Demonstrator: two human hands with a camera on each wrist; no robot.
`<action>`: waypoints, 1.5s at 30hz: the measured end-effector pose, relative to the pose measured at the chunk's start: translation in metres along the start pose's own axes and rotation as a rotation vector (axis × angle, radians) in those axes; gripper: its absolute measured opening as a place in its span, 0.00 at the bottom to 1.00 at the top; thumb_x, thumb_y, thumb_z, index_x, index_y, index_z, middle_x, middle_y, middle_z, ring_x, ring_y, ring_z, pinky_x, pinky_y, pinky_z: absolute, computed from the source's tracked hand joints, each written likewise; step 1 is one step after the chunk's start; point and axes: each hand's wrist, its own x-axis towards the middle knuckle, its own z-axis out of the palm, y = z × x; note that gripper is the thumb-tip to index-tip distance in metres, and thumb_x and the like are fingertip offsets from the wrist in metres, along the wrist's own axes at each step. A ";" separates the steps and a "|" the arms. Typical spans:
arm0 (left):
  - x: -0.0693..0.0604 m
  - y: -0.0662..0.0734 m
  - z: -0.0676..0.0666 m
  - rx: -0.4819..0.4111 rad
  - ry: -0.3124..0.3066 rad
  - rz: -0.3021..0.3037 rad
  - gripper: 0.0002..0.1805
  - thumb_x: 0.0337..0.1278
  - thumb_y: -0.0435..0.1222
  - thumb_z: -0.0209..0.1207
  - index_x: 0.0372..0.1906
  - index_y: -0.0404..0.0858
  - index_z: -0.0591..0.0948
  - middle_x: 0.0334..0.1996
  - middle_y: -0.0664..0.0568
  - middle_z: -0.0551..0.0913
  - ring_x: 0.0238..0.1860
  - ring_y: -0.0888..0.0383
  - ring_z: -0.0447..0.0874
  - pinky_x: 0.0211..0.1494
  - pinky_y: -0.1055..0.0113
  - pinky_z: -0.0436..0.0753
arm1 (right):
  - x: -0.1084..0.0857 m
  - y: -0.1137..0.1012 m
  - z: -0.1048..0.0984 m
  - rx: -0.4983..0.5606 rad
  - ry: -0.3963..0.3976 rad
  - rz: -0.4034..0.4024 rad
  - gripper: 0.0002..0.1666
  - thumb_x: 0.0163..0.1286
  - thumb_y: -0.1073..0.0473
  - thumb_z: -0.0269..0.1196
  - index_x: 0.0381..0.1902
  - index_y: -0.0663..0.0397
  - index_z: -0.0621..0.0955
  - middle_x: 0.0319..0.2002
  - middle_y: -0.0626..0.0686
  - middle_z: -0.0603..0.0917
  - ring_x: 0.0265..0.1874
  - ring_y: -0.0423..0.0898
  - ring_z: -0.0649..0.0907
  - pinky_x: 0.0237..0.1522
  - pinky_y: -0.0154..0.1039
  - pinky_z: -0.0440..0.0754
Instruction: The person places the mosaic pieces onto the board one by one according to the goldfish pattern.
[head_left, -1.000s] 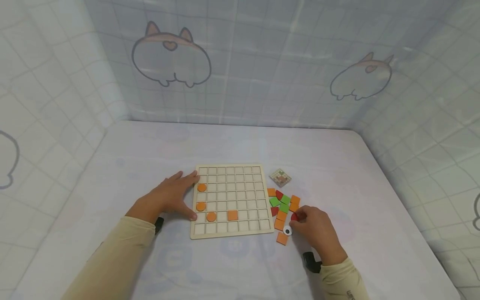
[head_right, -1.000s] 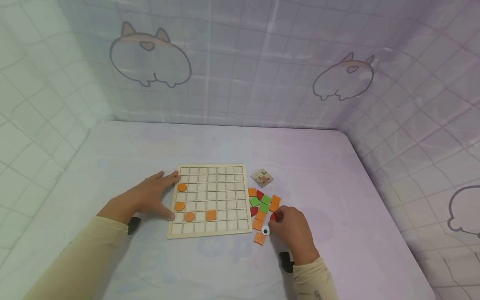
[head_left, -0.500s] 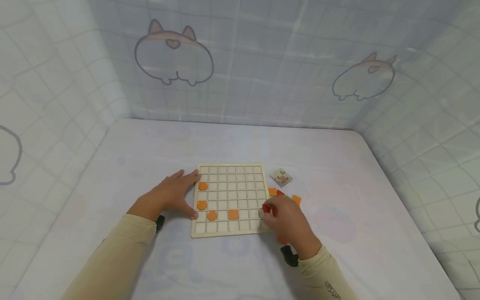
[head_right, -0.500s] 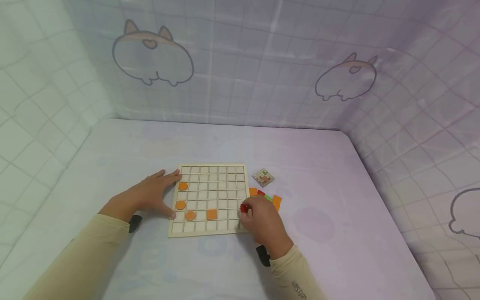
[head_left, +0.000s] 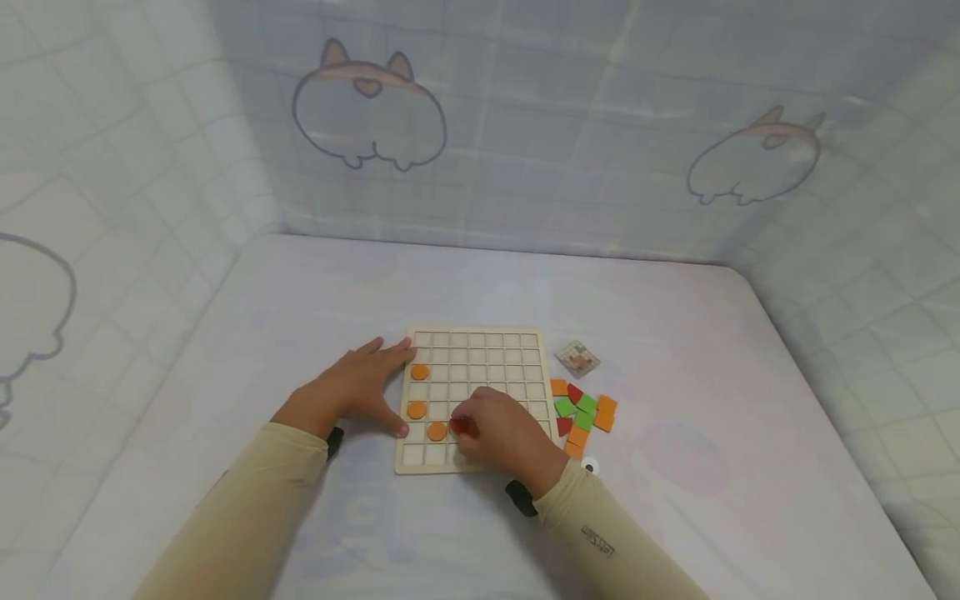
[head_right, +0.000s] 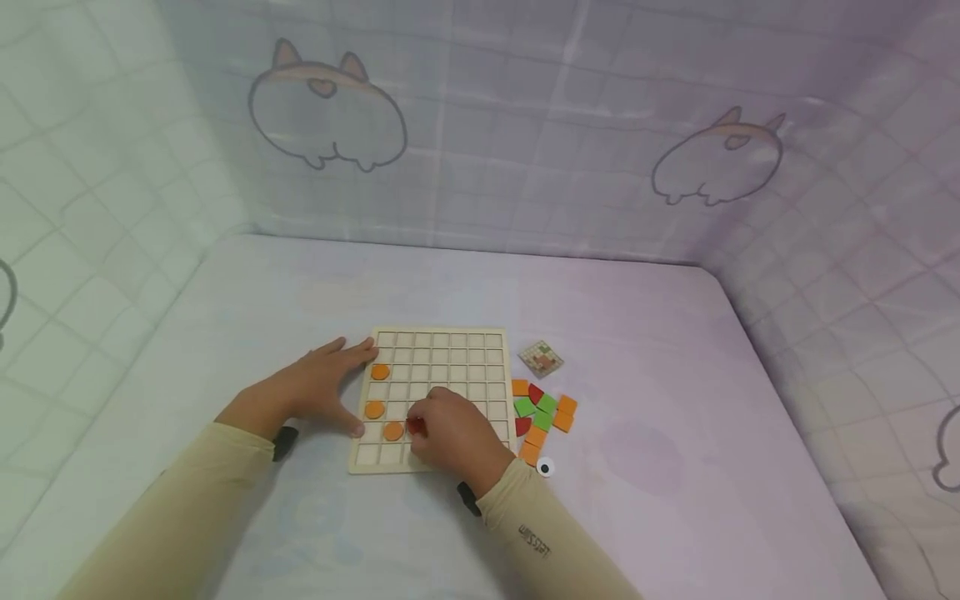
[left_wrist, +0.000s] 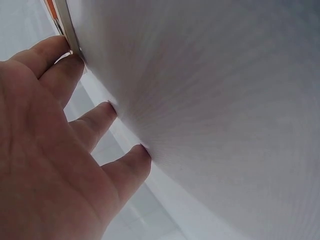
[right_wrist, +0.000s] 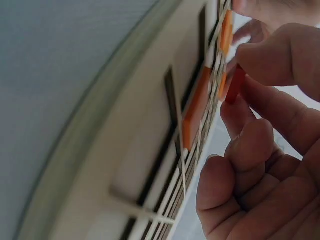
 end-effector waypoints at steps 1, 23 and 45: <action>0.000 0.001 0.000 0.000 -0.001 0.002 0.72 0.24 0.63 0.80 0.81 0.50 0.57 0.83 0.56 0.49 0.82 0.37 0.39 0.78 0.29 0.49 | 0.001 0.000 0.001 -0.003 -0.013 -0.001 0.10 0.65 0.57 0.69 0.45 0.46 0.90 0.34 0.41 0.81 0.34 0.38 0.76 0.40 0.29 0.80; -0.001 0.007 -0.002 -0.010 -0.035 -0.034 0.72 0.26 0.61 0.81 0.82 0.51 0.55 0.83 0.54 0.48 0.82 0.37 0.38 0.78 0.30 0.48 | -0.006 0.002 0.004 -0.051 -0.018 0.065 0.10 0.67 0.53 0.71 0.44 0.46 0.90 0.36 0.42 0.82 0.35 0.39 0.77 0.40 0.30 0.81; 0.007 -0.003 0.000 -0.004 -0.020 -0.028 0.74 0.22 0.63 0.81 0.82 0.50 0.55 0.83 0.54 0.48 0.82 0.37 0.38 0.78 0.30 0.48 | -0.089 0.112 -0.048 0.125 0.172 0.564 0.27 0.62 0.55 0.74 0.59 0.54 0.84 0.50 0.53 0.84 0.37 0.47 0.77 0.32 0.36 0.78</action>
